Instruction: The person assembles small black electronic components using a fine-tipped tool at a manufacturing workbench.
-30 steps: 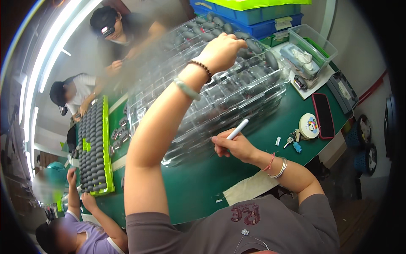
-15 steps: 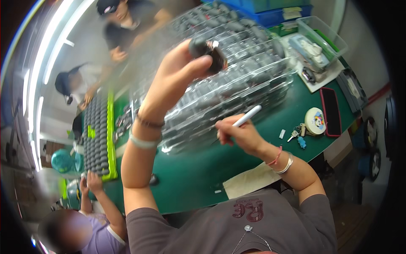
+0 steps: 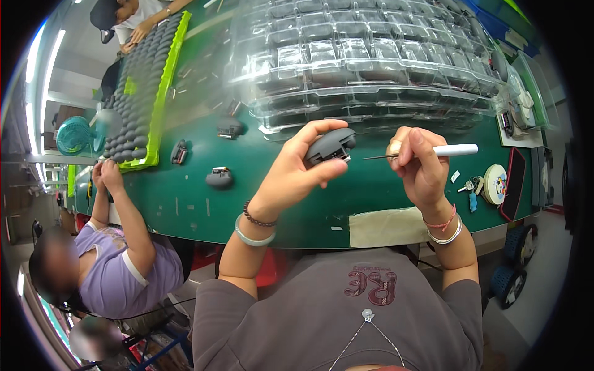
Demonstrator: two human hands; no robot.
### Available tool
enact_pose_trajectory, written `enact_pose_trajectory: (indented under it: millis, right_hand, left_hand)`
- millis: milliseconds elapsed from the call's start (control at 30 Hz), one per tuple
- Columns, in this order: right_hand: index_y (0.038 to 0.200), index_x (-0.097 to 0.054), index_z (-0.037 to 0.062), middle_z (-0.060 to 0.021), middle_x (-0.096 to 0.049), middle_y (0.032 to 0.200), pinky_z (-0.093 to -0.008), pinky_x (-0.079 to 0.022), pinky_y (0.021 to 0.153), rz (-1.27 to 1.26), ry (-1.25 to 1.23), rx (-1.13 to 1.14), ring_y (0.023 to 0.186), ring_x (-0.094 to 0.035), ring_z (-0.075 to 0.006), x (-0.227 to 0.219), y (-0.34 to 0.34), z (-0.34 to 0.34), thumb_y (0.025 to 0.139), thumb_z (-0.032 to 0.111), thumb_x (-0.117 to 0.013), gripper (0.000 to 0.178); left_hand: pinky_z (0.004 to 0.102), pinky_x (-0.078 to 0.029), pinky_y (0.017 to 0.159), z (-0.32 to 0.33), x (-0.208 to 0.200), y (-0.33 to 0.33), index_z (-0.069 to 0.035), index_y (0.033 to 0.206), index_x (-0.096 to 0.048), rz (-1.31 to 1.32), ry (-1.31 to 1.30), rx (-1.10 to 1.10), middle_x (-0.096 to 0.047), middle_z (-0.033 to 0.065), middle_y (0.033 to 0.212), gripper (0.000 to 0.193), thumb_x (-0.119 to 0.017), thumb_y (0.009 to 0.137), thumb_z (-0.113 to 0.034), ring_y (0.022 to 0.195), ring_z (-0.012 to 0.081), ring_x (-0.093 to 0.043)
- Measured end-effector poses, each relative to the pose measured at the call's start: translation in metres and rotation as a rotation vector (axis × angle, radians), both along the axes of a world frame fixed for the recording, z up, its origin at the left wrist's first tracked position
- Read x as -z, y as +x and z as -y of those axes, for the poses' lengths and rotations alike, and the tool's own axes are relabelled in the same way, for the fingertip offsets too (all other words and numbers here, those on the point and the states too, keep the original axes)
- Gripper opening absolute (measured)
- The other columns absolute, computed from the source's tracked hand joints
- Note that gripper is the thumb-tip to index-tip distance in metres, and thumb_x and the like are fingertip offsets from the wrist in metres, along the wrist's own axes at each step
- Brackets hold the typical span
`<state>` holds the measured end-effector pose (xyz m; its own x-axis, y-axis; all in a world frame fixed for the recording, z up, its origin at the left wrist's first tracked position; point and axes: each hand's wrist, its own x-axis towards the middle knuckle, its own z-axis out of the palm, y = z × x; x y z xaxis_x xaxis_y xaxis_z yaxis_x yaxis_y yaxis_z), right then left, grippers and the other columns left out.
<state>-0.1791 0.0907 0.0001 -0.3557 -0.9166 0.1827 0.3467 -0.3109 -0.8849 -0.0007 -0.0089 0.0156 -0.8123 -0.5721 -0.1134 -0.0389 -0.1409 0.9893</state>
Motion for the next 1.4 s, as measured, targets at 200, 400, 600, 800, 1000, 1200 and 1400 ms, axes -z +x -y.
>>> enact_pose_trajectory:
  millis: [200, 400, 600, 800, 1000, 1200, 1400]
  right_hand:
    - [0.057, -0.053, -0.0021, -0.0079, -0.053, 0.058, -0.0219, -0.032, 0.041, -0.143, 0.048, 0.016, 0.049, -0.046, -0.0108, 0.005, 0.006, 0.0, 0.089, 0.023, -0.046, 0.041]
    - [0.057, -0.054, -0.0019, -0.007, -0.053, 0.058, -0.0213, -0.033, 0.042, -0.214, 0.087, 0.016, 0.048, -0.046, -0.0103, 0.008, 0.005, 0.001, 0.089, 0.023, -0.046, 0.041]
    - [0.057, -0.054, -0.0026, -0.0077, -0.053, 0.058, -0.0215, -0.034, 0.042, -0.277, 0.067, -0.038, 0.048, -0.045, -0.0103, 0.009, 0.005, 0.002, 0.088, 0.021, -0.046, 0.04]
    - [0.057, -0.052, -0.0001, -0.0083, -0.05, 0.055, -0.0222, -0.035, 0.041, 0.097, 0.161, -0.129, 0.046, -0.045, -0.0121, 0.014, 0.005, 0.006, 0.089, 0.022, -0.045, 0.04]
    - [0.056, -0.05, 0.0038, -0.0088, -0.051, 0.055, -0.0258, -0.035, 0.043, 0.418, 0.197, -0.26, 0.041, -0.041, -0.0117, 0.022, 0.007, 0.01, 0.091, 0.024, -0.042, 0.041]
    - [0.058, -0.05, 0.0045, -0.0087, -0.051, 0.055, -0.0254, -0.035, 0.043, 0.61, 0.274, -0.35, 0.041, -0.041, -0.0114, 0.026, 0.007, 0.012, 0.092, 0.025, -0.041, 0.04]
    - [0.053, -0.05, -0.0024, -0.0092, -0.05, 0.056, -0.0219, -0.033, 0.039, -0.051, 0.041, -0.06, 0.044, -0.044, -0.0115, 0.005, 0.001, 0.002, 0.087, 0.019, -0.045, 0.041]
  left_hand:
    - [0.0216, -0.044, 0.076, -0.006, 0.014, -0.004, -0.003, 0.118, -0.044, -0.057, -0.049, -0.01, -0.055, 0.0044, 0.099, 0.055, -0.068, 0.069, -0.001, 0.085, 0.0078, -0.052]
    - [0.0225, -0.044, 0.076, -0.008, 0.016, -0.006, -0.003, 0.118, -0.045, -0.063, -0.112, 0.019, -0.055, 0.0052, 0.099, 0.054, -0.068, 0.069, -0.001, 0.086, 0.0085, -0.053]
    - [0.0231, -0.044, 0.077, -0.008, 0.017, -0.006, -0.002, 0.117, -0.046, -0.049, -0.166, 0.023, -0.056, 0.0058, 0.1, 0.053, -0.067, 0.069, -0.001, 0.087, 0.0096, -0.053]
    - [0.0234, -0.044, 0.077, -0.007, 0.017, -0.005, -0.002, 0.117, -0.046, -0.074, -0.135, 0.06, -0.055, 0.0054, 0.1, 0.052, -0.067, 0.07, -0.001, 0.086, 0.0098, -0.053]
    - [0.0226, -0.045, 0.073, -0.009, 0.015, -0.002, -0.001, 0.118, -0.044, -0.127, 0.04, 0.068, -0.055, 0.0051, 0.099, 0.052, -0.065, 0.071, 0.0, 0.084, 0.0093, -0.053]
    - [0.0239, -0.044, 0.077, -0.006, 0.018, -0.001, -0.001, 0.116, -0.045, -0.092, -0.026, 0.073, -0.054, 0.0059, 0.1, 0.048, -0.067, 0.074, -0.009, 0.088, 0.0104, -0.053]
    - [0.0219, -0.044, 0.072, -0.006, 0.02, -0.001, -0.001, 0.114, -0.048, -0.025, -0.146, 0.065, -0.056, 0.0038, 0.096, 0.048, -0.067, 0.069, -0.004, 0.082, 0.0081, -0.052]
